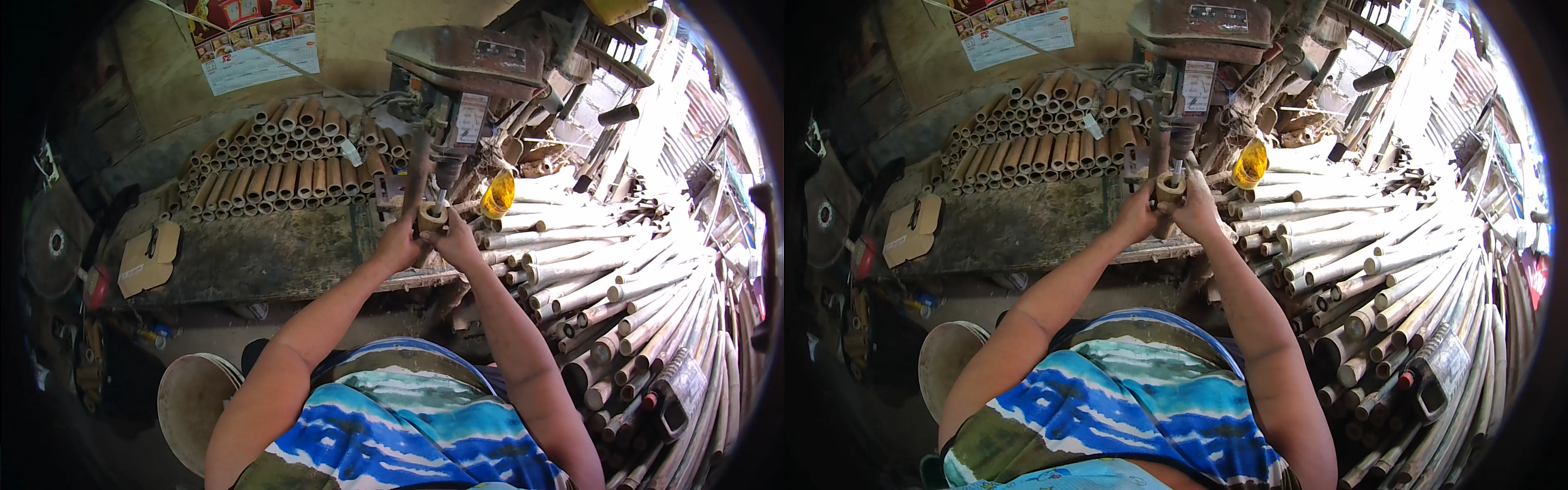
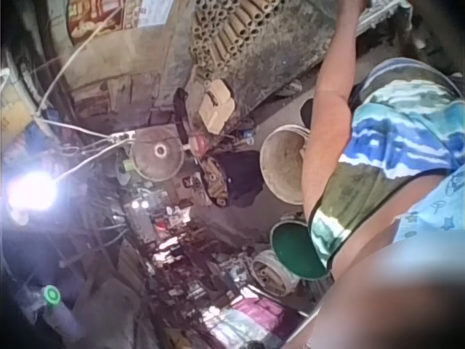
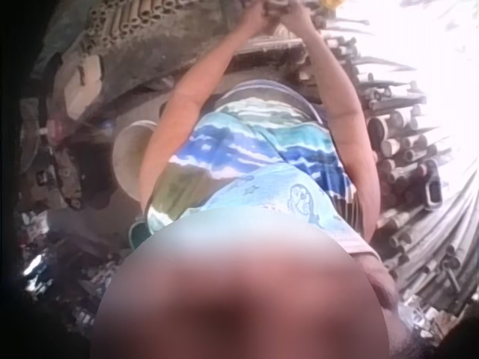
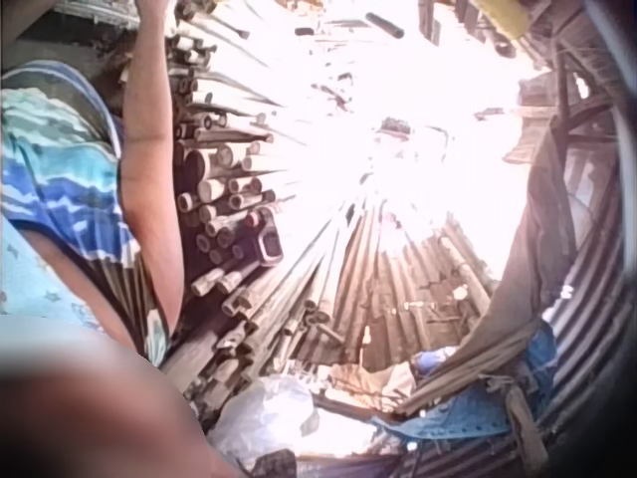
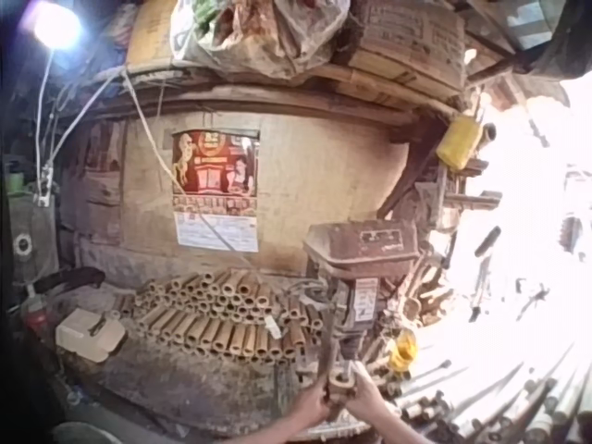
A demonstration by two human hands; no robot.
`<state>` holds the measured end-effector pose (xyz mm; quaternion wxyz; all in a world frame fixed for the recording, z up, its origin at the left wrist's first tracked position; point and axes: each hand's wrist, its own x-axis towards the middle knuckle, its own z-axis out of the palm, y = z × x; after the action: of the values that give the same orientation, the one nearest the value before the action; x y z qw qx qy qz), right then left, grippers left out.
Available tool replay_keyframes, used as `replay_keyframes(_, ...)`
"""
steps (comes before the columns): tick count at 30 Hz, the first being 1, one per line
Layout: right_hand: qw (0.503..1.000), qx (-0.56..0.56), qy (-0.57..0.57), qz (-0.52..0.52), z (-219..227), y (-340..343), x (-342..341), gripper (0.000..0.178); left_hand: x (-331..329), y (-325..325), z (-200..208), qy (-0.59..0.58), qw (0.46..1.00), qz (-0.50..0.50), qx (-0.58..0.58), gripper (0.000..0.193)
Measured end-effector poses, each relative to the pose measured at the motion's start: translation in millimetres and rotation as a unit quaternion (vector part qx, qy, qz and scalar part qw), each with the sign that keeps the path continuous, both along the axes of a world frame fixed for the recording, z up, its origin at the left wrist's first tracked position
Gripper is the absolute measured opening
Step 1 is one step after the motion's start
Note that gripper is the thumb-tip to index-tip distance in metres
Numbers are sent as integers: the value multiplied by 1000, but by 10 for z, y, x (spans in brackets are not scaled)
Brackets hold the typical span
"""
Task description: The person repeatedly picks short bamboo tubes from a bucket, positions each under a drill press, and drills a hole through the center. After drilling, the person places the finished tubes on a nearby table. The process is repeated for multiple tubes.
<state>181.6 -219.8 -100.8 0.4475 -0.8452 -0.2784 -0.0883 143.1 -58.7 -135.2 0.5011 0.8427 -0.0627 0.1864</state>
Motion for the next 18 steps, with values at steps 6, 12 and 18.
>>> replay_keyframes(6, 1000, 3, 3, 17, 35, -16, 69, 73, -44, -19, 90, -30, 999, 12, -7, 64)
replay_keyframes(12, 999, -37, -24, 5, -23, 6, 47, 70, -79, -16, 38, 61, 998, 19, 7, 63)
replay_keyframes(18, 999, -14, 32, 6, 9, -6, 54, 70, -38, -8, 67, -34, 999, 14, 4, 63)
